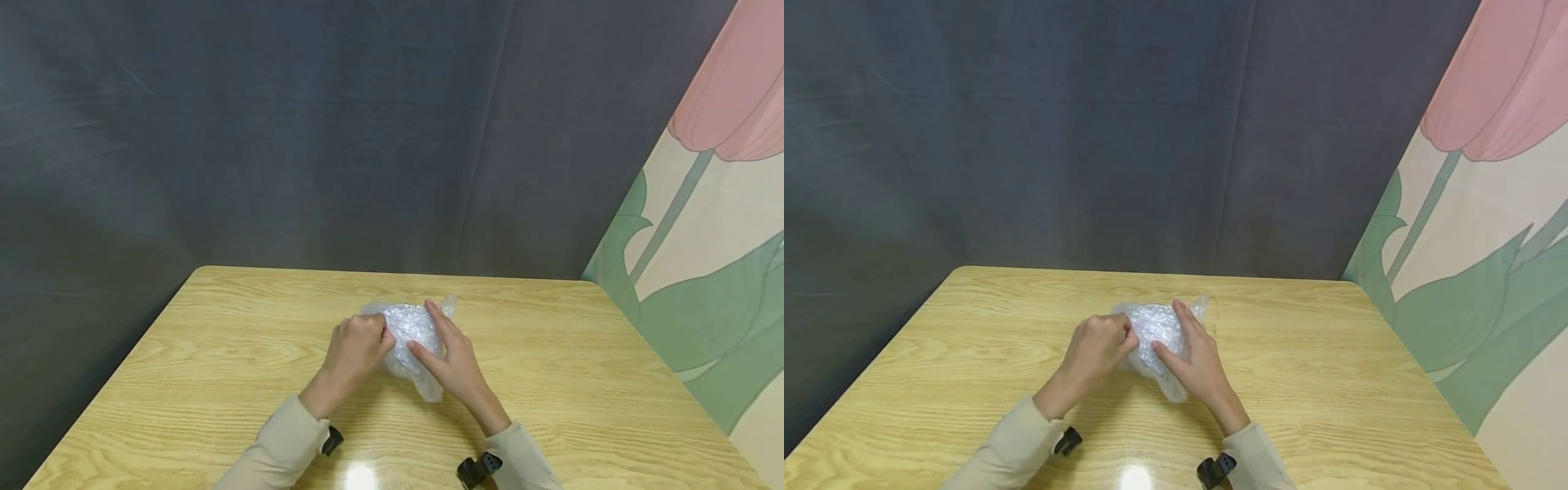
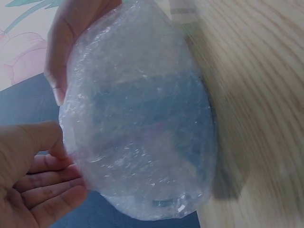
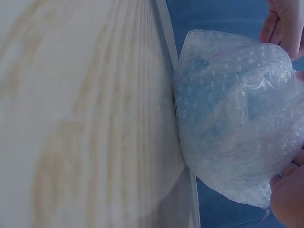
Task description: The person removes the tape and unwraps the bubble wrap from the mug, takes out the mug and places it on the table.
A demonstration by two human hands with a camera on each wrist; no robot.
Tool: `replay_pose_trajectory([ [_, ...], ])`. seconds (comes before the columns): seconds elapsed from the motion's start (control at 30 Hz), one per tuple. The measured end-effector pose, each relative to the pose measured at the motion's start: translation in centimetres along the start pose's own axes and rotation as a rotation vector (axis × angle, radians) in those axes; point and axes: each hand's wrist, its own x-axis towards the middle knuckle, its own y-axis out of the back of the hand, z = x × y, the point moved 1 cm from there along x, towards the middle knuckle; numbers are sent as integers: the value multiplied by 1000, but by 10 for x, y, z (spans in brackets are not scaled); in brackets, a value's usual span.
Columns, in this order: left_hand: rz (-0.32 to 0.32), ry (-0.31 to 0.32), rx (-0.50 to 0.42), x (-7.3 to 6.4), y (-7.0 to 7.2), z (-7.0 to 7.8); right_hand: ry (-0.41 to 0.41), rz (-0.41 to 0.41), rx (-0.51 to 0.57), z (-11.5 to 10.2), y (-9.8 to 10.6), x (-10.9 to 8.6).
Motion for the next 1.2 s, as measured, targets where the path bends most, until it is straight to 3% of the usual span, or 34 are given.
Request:
replay_pose_trajectory([
  [0.37,-134,28,-34,8,9,4,-9,9,-12,0,0,1],
  [0.67,-244,1,247,20,10,15,-8,11,-11,0,-1,0],
  [1.2,-348,14,355,28,9,24,-1,11,6,-1,0,0],
])
